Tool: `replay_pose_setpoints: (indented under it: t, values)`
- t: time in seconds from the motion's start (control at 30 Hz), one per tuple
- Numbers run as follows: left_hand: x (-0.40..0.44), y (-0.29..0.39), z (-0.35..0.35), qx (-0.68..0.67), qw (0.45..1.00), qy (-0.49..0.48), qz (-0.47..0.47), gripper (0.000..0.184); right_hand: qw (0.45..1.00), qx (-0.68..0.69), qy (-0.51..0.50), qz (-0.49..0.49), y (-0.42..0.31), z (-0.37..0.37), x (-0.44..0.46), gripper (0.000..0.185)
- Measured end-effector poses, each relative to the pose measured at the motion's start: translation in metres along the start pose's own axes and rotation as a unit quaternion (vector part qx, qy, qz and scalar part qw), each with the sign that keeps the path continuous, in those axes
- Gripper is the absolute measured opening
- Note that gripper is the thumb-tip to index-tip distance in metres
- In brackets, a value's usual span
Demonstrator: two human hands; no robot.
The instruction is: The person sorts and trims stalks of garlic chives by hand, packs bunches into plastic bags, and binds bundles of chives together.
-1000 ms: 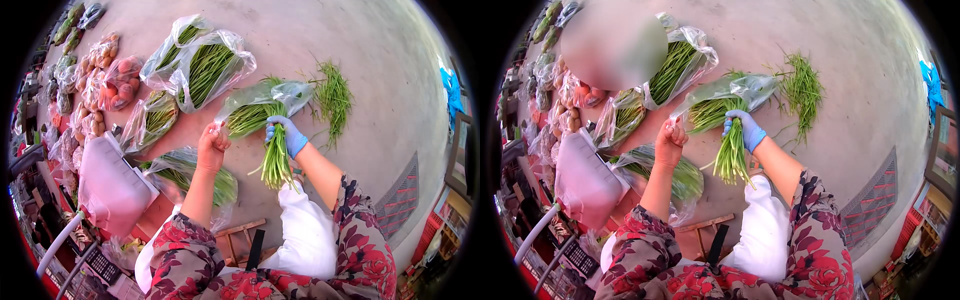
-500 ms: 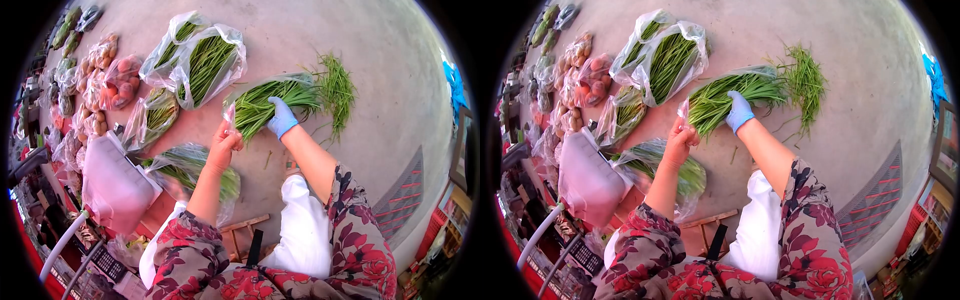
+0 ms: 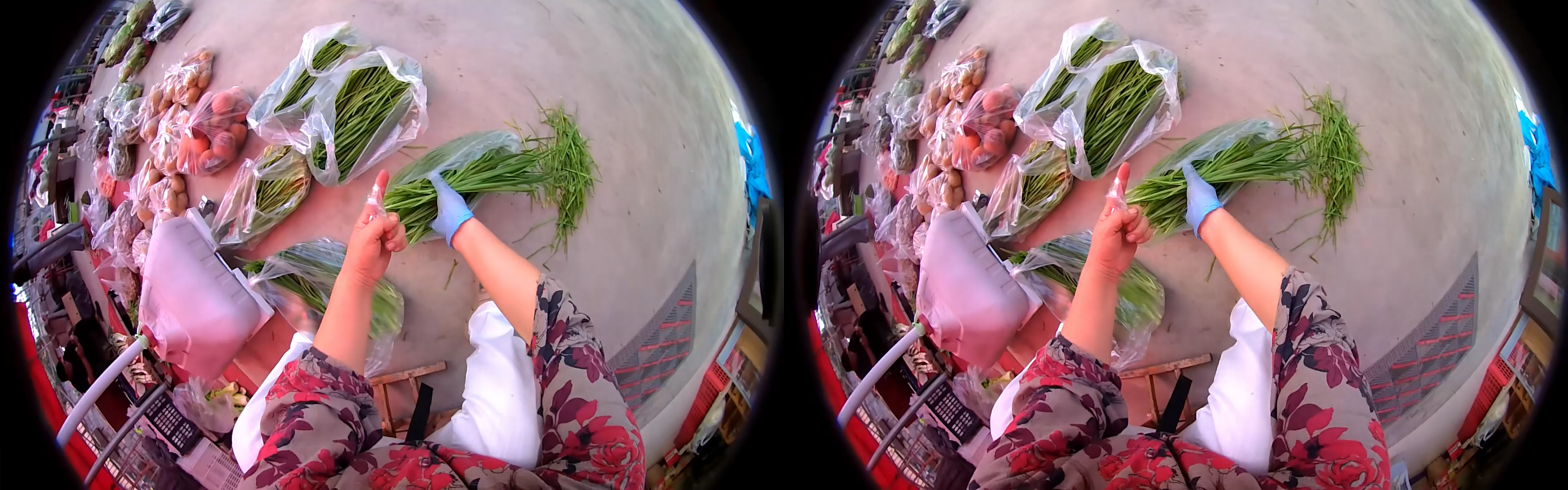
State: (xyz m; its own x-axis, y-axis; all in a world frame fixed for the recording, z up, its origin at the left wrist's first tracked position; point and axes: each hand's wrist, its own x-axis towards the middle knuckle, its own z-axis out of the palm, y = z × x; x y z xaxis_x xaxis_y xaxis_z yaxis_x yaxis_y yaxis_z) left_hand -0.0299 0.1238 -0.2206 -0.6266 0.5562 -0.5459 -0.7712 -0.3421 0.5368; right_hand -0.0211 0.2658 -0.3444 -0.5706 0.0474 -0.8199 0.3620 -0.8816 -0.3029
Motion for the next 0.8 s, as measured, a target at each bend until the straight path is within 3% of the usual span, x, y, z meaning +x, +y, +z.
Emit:
replay_pose_setpoints:
  t: [0.1,0.13,0.17,0.23,0.27,0.3,0.37,0.47,0.57,0.6,0.7,0.73,0.8]
  values:
    - [0.003,0.008,-0.001,-0.024,0.999,-0.001,0.039,0.075,0.965,-0.248,-0.007,0.089,-0.028,-0.003,-0.034,0.061]
    - [0.003,0.008,-0.002,-0.023,0.999,-0.004,0.040,0.075,0.922,-0.378,-0.028,0.083,-0.043,-0.001,-0.043,0.066]
    - [0.002,0.007,-0.004,-0.022,0.999,-0.006,0.039,0.075,0.824,-0.562,-0.052,0.046,-0.046,-0.029,-0.017,0.069]
    - [0.002,0.006,-0.005,0.008,0.999,0.007,0.051,0.075,0.729,-0.671,-0.087,-0.100,-0.076,-0.031,-0.039,0.072]
    - [0.003,0.006,-0.007,0.020,0.998,0.011,0.053,0.075,0.652,-0.752,-0.011,-0.098,-0.088,-0.039,-0.037,0.073]
    - [0.003,0.006,-0.007,0.033,0.998,0.015,0.057,0.075,0.636,-0.758,0.012,-0.144,-0.096,-0.044,-0.039,0.071]
    - [0.003,0.004,-0.004,0.067,0.995,0.029,0.063,0.074,0.479,-0.851,0.172,-0.126,-0.105,-0.050,-0.039,0.063]
    - [0.004,0.004,-0.009,0.111,0.991,0.022,0.066,0.073,0.441,-0.838,0.218,-0.237,-0.104,-0.060,-0.034,0.048]
    - [0.002,0.006,-0.005,0.135,0.988,0.024,0.070,0.071,0.296,-0.915,0.137,-0.237,-0.099,-0.053,-0.049,0.040]
    - [0.002,0.007,-0.005,0.142,0.987,0.025,0.070,0.070,0.239,-0.922,0.108,-0.287,-0.093,-0.058,-0.050,0.033]
    - [0.001,0.010,-0.005,0.155,0.985,0.022,0.076,0.067,0.290,-0.945,0.045,-0.143,-0.099,-0.059,-0.037,0.030]
    - [0.001,0.010,-0.005,0.158,0.984,0.019,0.078,0.066,0.276,-0.924,0.088,-0.249,-0.101,-0.065,-0.035,0.024]
    - [0.002,0.012,-0.007,0.158,0.984,0.026,0.078,0.064,0.353,-0.871,0.100,-0.326,-0.117,-0.064,-0.033,0.022]
